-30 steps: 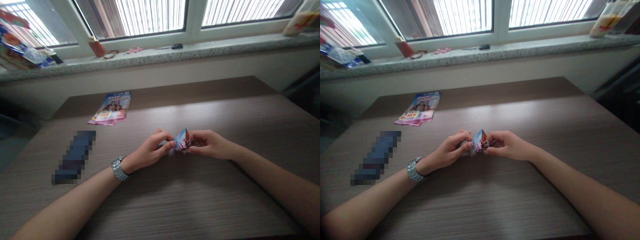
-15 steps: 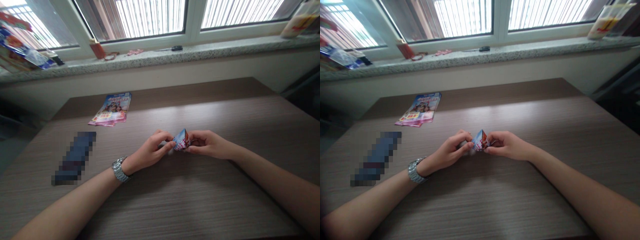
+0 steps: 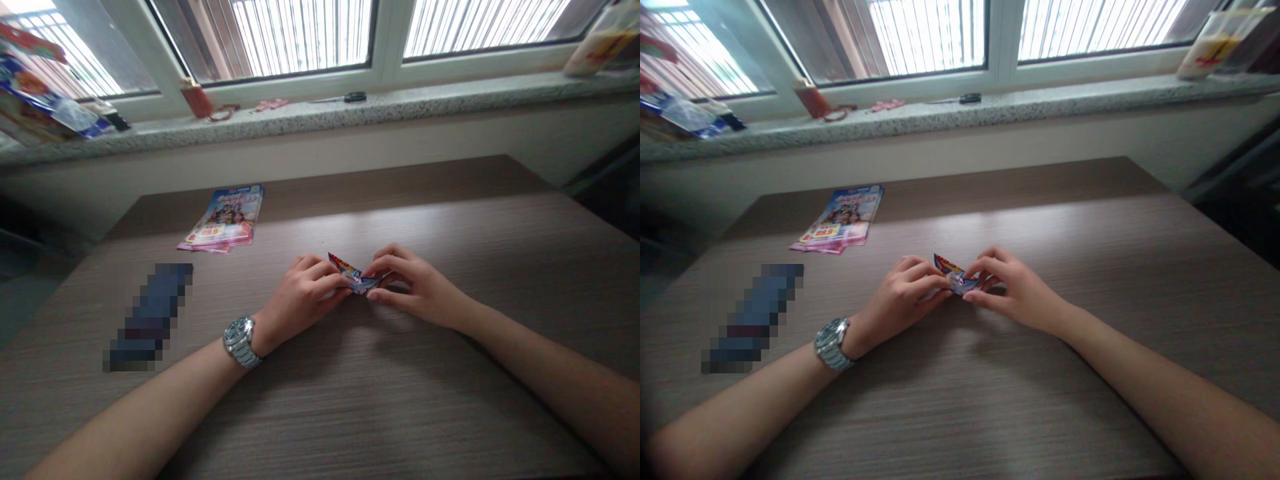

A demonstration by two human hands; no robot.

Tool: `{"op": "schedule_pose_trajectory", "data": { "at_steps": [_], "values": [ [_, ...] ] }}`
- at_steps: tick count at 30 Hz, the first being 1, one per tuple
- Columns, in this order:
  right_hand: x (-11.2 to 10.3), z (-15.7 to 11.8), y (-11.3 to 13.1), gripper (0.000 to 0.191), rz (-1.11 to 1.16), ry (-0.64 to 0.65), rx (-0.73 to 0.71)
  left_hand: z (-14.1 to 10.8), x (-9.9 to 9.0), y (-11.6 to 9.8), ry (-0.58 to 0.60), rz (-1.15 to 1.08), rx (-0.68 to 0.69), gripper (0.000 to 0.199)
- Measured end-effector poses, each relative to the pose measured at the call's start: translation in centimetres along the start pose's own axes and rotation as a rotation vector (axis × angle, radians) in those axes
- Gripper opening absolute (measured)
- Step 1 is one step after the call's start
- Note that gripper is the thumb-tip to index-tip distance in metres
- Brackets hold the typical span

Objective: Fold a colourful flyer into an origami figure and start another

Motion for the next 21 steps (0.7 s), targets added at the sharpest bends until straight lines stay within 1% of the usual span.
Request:
{"op": "schedule_pose_trajectory", "data": {
  "at_steps": [2,4,9,13,16,21],
  "values": [
    [0.2,-0.1,0.5,0.019,-0.116,-0.008,-0.031,0.0,0.0,-0.1,0.001,0.006,0.002,0.013],
    [0.4,-0.2,0.8,0.016,-0.195,-0.014,-0.056,0.1,0.0,-0.2,0.006,0.006,0.003,0.013],
    [0.3,-0.2,0.8,0.019,-0.286,-0.039,-0.067,0.1,0.0,-0.3,0.017,0.023,-0.004,0.013],
    [0.6,-0.3,0.9,0.015,-0.353,-0.027,-0.092,0.1,0.1,-0.5,0.023,0.005,0.015,0.014],
    [0.5,-0.4,1.0,0.013,-0.369,-0.03,-0.114,0.0,-0.5,-0.4,-0.044,-0.046,0.005,0.016],
    [-0.5,-0.4,1.2,0.014,-0.393,-0.08,-0.153,-0.4,-2.3,1.0,-0.208,-0.083,-0.104,0.024]
  ]
}}
Point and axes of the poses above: each hand's wrist, its own z-axis towards the middle knuckle, its own x-axis out of the palm, y = z × x, the point moved 10 cm from there along z, towards the middle knuckle, and after that the axes turned 7 degrees about x, right-handed, at the moved point
